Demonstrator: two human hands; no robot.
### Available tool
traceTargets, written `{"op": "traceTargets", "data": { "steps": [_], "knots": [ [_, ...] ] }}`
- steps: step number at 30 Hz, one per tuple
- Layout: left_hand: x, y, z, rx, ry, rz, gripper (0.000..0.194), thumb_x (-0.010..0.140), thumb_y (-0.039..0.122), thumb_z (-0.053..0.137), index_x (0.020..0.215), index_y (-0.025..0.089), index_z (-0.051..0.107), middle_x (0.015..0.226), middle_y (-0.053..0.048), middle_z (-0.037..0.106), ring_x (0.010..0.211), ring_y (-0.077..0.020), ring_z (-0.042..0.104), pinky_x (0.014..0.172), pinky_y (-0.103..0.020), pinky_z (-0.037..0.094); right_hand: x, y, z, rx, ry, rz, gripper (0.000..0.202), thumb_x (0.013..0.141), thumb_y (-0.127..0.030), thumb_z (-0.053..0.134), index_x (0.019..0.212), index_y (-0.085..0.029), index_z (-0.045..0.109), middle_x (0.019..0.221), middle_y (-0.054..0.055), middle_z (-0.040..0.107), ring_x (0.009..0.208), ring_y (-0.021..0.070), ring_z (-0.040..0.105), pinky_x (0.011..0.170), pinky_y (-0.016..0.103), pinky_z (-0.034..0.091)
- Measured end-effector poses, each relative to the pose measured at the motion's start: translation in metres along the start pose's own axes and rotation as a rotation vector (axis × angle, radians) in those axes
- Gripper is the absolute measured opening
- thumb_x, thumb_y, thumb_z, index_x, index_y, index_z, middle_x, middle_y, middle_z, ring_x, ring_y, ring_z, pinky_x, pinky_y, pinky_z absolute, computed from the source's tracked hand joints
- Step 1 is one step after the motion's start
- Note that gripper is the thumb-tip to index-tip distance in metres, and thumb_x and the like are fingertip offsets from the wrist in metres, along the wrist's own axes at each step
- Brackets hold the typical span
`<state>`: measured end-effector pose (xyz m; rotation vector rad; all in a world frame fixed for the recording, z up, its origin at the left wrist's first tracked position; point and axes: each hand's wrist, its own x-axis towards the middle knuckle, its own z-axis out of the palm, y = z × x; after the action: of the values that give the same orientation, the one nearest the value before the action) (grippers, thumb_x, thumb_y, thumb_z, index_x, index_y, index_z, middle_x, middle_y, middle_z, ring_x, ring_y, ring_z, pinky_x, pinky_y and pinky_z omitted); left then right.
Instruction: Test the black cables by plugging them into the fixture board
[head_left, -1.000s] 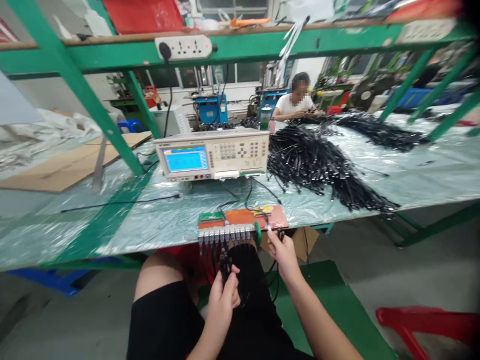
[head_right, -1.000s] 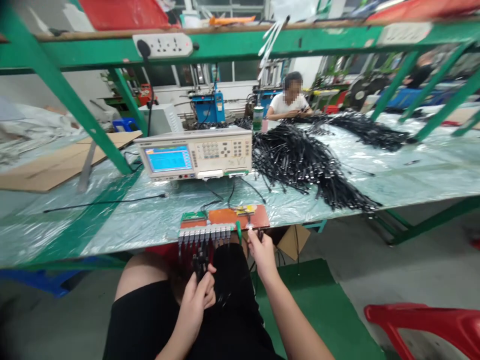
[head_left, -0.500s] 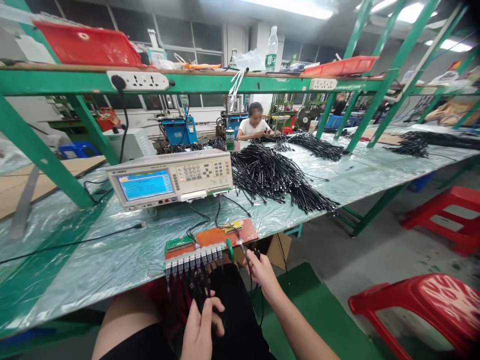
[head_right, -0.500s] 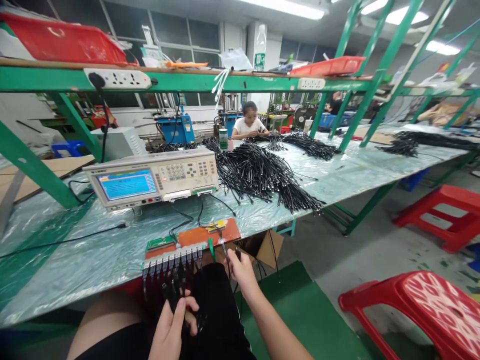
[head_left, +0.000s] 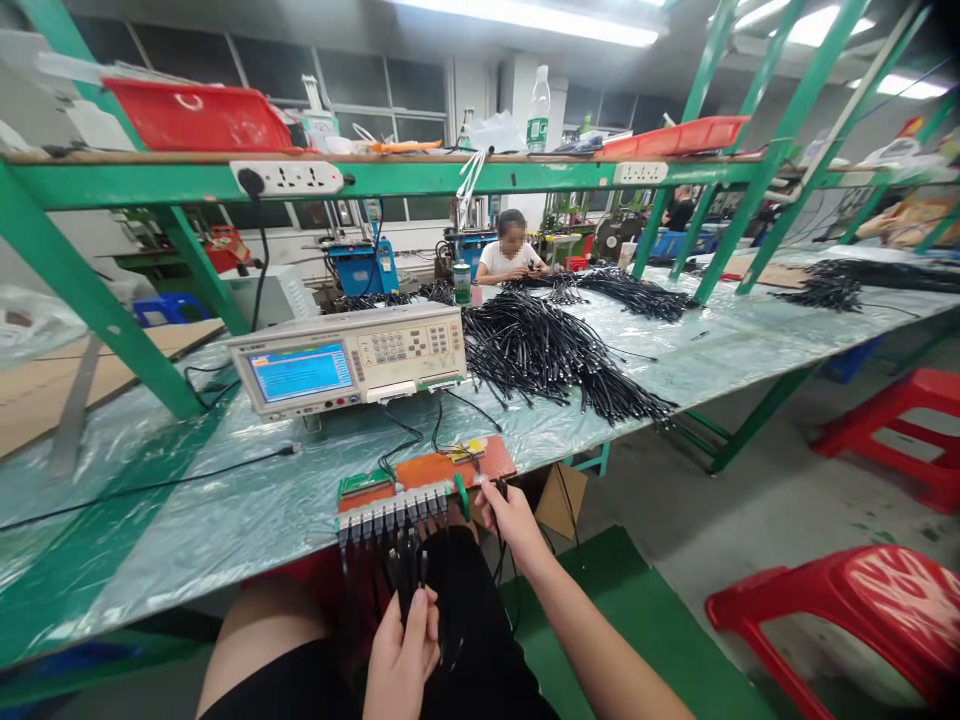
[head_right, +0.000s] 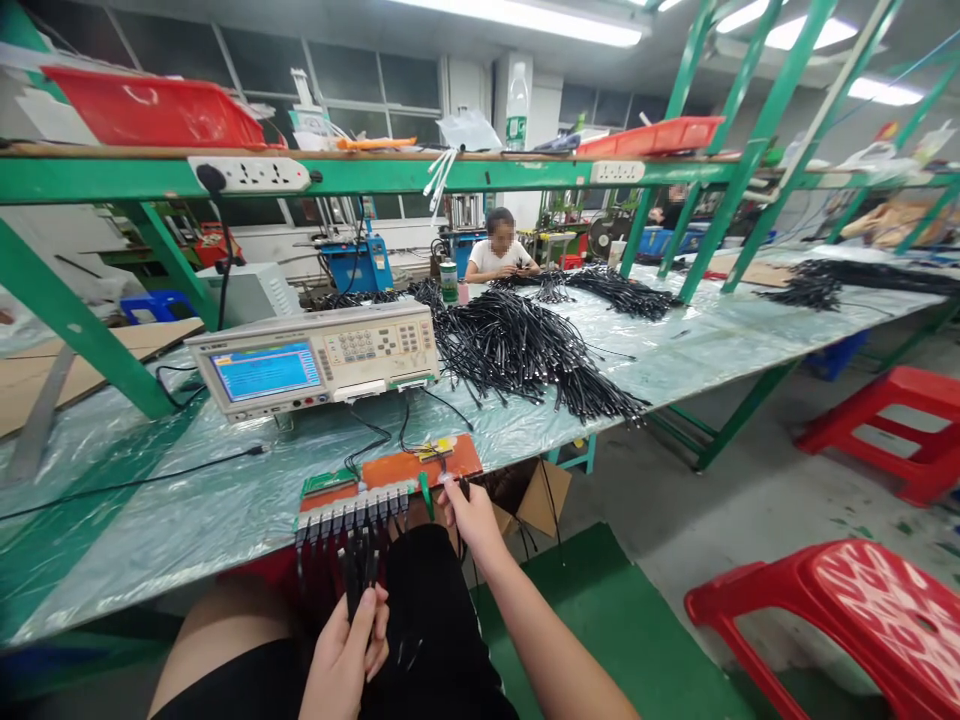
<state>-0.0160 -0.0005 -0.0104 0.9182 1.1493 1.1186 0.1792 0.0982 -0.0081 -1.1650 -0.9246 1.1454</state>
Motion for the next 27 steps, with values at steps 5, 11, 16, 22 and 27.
{"op": "traceTargets", "data": {
  "steps": [5, 11, 16, 22, 27],
  "knots": [
    [0.0, 0.0, 0.003, -0.012, 0.002, 0.059, 0.056, 0.078, 0.068, 0.069, 0.096, 0.015, 0.064, 0.062, 0.004, 0.053, 0.044, -0.0048, 0.038, 0.041, -0.018, 0.032, 0.001, -0.002, 0.005, 0.0, 0.009, -0.002, 0.059, 0.08, -0.075, 0.06, 0.069, -0.017, 0.059, 0.047, -0.001, 0.047, 0.04, 0.009, 0.037, 0.038, 0.021, 0.023],
    [-0.01, 0.014, 0.017, 0.045, 0.016, 0.124, 0.054, 0.084, 0.068, 0.062, 0.097, 0.016, 0.06, 0.063, 0.003, 0.055, 0.043, -0.0075, 0.046, 0.041, -0.019, 0.037, -0.003, -0.004, 0.003, 0.023, 0.022, 0.046, 0.064, 0.069, -0.081, 0.064, 0.065, -0.019, 0.05, 0.044, -0.004, 0.044, 0.036, 0.007, 0.031, 0.035, 0.02, 0.019],
    [-0.011, 0.015, 0.02, -0.042, -0.001, 0.068, 0.055, 0.083, 0.069, 0.062, 0.099, 0.017, 0.057, 0.061, 0.008, 0.049, 0.036, -0.0012, 0.027, 0.036, -0.016, 0.023, -0.025, -0.007, 0.007, 0.095, -0.018, 0.123, 0.063, 0.072, -0.081, 0.064, 0.069, -0.021, 0.044, 0.05, -0.002, 0.051, 0.034, 0.0078, 0.035, 0.032, 0.02, 0.026],
    [-0.011, 0.014, 0.022, -0.091, -0.031, 0.048, 0.052, 0.084, 0.067, 0.063, 0.1, 0.018, 0.056, 0.061, 0.008, 0.048, 0.036, -0.0009, 0.025, 0.036, -0.016, 0.02, -0.072, -0.018, 0.036, -0.023, -0.196, 0.011, 0.045, 0.077, -0.059, 0.076, 0.076, -0.017, 0.06, 0.064, 0.001, 0.058, 0.052, 0.011, 0.05, 0.048, 0.021, 0.041],
    [-0.011, 0.017, 0.021, 0.0, 0.002, 0.114, 0.047, 0.089, 0.062, 0.061, 0.097, 0.016, 0.06, 0.069, 0.002, 0.059, 0.047, -0.0074, 0.048, 0.045, -0.02, 0.041, -0.08, -0.022, 0.049, 0.03, -0.214, 0.045, 0.044, 0.079, -0.057, 0.075, 0.076, -0.016, 0.061, 0.061, 0.001, 0.058, 0.046, 0.01, 0.047, 0.046, 0.022, 0.039]
  ]
}}
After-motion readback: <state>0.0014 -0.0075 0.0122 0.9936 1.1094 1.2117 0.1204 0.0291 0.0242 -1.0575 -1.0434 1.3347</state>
